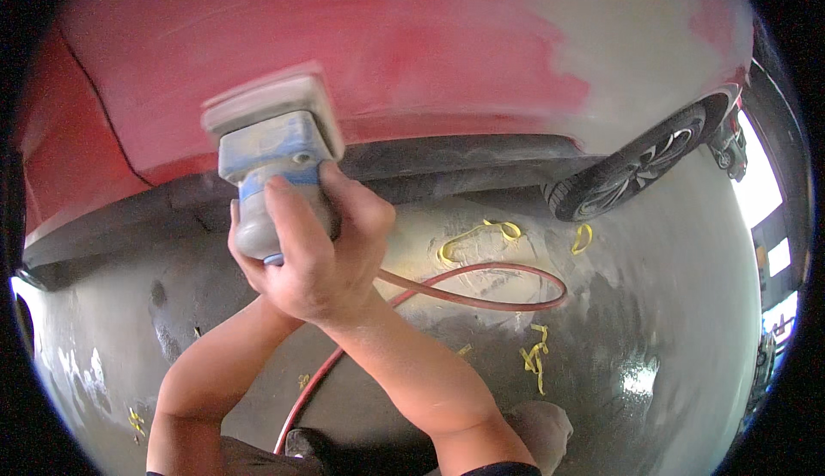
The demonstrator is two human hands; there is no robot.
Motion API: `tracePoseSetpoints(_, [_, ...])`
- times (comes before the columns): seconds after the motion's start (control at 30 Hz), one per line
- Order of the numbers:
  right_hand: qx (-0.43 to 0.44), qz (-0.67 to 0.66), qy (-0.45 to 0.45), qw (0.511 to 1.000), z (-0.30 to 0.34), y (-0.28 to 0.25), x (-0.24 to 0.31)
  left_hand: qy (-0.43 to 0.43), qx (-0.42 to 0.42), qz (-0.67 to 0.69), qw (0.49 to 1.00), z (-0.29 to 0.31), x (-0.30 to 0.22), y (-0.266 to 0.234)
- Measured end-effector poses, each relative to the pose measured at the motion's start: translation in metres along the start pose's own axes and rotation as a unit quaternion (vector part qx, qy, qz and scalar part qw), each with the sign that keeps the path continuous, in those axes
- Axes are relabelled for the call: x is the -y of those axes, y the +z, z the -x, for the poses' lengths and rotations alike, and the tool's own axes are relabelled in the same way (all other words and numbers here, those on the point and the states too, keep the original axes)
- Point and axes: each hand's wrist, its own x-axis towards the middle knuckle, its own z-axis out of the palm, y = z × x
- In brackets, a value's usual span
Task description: The person uses a pneumatic sander to smooth the surface of a red car's rear quarter panel and bumper. They move the tool across the bodywork, removing paint and filler to prepare the surface.
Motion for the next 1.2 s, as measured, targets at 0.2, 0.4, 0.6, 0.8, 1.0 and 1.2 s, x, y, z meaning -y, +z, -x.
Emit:
tracePoseSetpoints(0.2, [0.024, 0.048, 0.045, 0.998, -0.013, -0.035, -0.033, 0.033, -0.011, 0.008, 0.999, -0.012, -0.015, 0.031])
tracePoseSetpoints(0.4, [-0.051, 0.049, 0.169, 0.983, -0.009, -0.052, -0.068, 0.108, -0.030, -0.055, 0.992, -0.038, -0.045, 0.076])
tracePoseSetpoints(0.6, [0.003, 0.061, 0.090, 0.994, -0.001, -0.036, -0.048, 0.106, -0.056, -0.039, 0.992, -0.024, -0.024, 0.059])
tracePoseSetpoints(0.8, [0.021, 0.035, 0.075, 0.996, -0.001, -0.024, -0.026, 0.107, -0.062, -0.007, 0.992, -0.019, -0.015, 0.037])
tracePoseSetpoints(1.0, [0.030, 0.044, 0.039, 0.998, -0.012, -0.029, -0.019, 0.129, -0.072, -0.023, 0.989, -0.022, -0.023, 0.027])
tracePoseSetpoints(1.2, [0.048, 0.057, 0.022, 0.997, -0.016, -0.031, -0.010, 0.134, -0.081, 0.035, 0.987, -0.021, -0.027, 0.020])
